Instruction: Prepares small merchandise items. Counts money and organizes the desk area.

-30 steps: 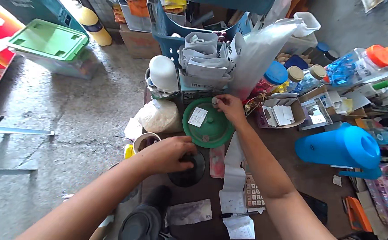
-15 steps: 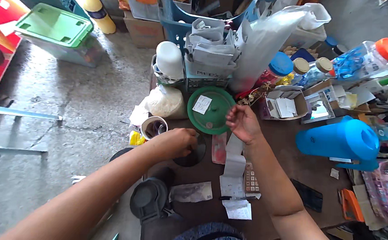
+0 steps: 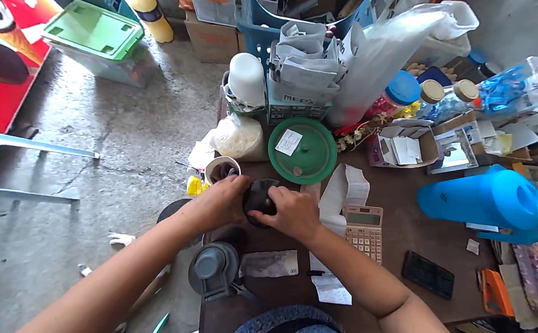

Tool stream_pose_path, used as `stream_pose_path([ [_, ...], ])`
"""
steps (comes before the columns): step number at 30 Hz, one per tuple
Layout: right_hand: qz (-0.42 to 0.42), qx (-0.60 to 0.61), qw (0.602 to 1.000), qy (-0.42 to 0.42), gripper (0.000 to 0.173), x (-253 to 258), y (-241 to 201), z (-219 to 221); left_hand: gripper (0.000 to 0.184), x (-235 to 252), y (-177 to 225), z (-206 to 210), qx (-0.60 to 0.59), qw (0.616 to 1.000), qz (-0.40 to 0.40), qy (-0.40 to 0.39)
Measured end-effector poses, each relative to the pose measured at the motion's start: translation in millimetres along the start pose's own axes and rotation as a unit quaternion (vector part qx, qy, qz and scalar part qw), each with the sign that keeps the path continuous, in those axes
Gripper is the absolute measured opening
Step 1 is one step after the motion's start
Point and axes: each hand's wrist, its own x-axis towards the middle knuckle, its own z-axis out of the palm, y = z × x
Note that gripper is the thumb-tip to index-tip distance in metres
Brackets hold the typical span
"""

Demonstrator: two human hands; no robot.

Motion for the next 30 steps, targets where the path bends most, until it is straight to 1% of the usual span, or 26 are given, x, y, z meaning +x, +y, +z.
stream_pose_path([
  [2,-0.028,-0.024,0.999,0.022,0.042,5,2,11,0.084,-2,-1,7,-0.032,0.998,-0.031,-0.036],
  [3,-0.046,-0.025,0.998,0.039,0.036,6,6,17,0.089,-1,-1,11,-0.041,0.998,-0.036,-0.034],
  [5,-0.079,-0.008,0.995,0.064,0.032,6,13,22,0.092,1,-3,21,-0.043,0.999,-0.028,-0.013],
  [7,-0.097,0.019,0.992,0.075,0.032,4,16,23,0.085,3,-6,31,-0.034,0.999,-0.018,0.004],
  [8,-0.098,0.039,0.991,0.086,0.032,3,17,23,0.077,4,-11,36,-0.023,1.0,-0.012,0.013],
  [10,-0.088,0.086,0.984,0.127,0.034,5,16,24,0.054,3,-20,44,-0.028,0.999,0.02,0.03],
  [11,-0.077,0.106,0.98,0.15,0.036,8,16,25,0.043,2,-23,47,-0.041,0.998,0.043,0.037],
  [12,-0.056,0.118,0.977,0.17,0.039,11,17,23,0.037,2,-25,47,-0.055,0.996,0.059,0.033],
  [13,-0.022,0.119,0.976,0.182,0.04,15,21,18,0.037,2,-25,43,-0.061,0.996,0.058,0.007],
  [14,0.02,0.11,0.978,0.178,0.04,18,29,11,0.038,2,-22,35,-0.066,0.996,0.037,-0.038],
  [15,0.066,0.095,0.981,0.158,0.039,23,41,1,0.037,2,-20,28,-0.062,0.996,0.024,-0.064],
  [16,0.11,0.078,0.982,0.132,0.039,28,54,-6,0.033,0,-21,23,-0.052,0.997,0.031,-0.05],
  [18,0.167,0.024,0.981,0.097,0.04,40,85,-11,0.024,-3,-21,14,-0.019,0.996,0.08,0.028],
  [20,0.201,-0.023,0.977,0.073,0.043,49,111,-4,0.019,0,-17,7,0.015,0.983,0.156,0.097],
  [21,0.209,-0.038,0.975,0.06,0.044,52,120,0,0.017,4,-12,5,0.037,0.972,0.2,0.115],
  [22,0.211,-0.05,0.975,0.049,0.045,53,126,5,0.017,8,-6,3,0.063,0.96,0.244,0.118],
  [24,0.212,-0.062,0.975,0.031,0.047,53,129,10,0.021,20,6,5,0.123,0.934,0.324,0.093],
  [26,0.221,-0.051,0.973,0.031,0.05,49,126,8,0.028,32,17,12,0.204,0.909,0.36,0.056],
  [27,0.225,-0.044,0.973,0.038,0.05,46,124,4,0.03,37,21,17,0.242,0.899,0.363,0.035],
  [28,0.228,-0.034,0.972,0.047,0.05,41,123,1,0.031,41,26,20,0.273,0.896,0.35,0.004],
  [30,0.224,-0.004,0.972,0.073,0.046,31,122,-7,0.029,46,35,25,0.311,0.898,0.306,-0.056],
])
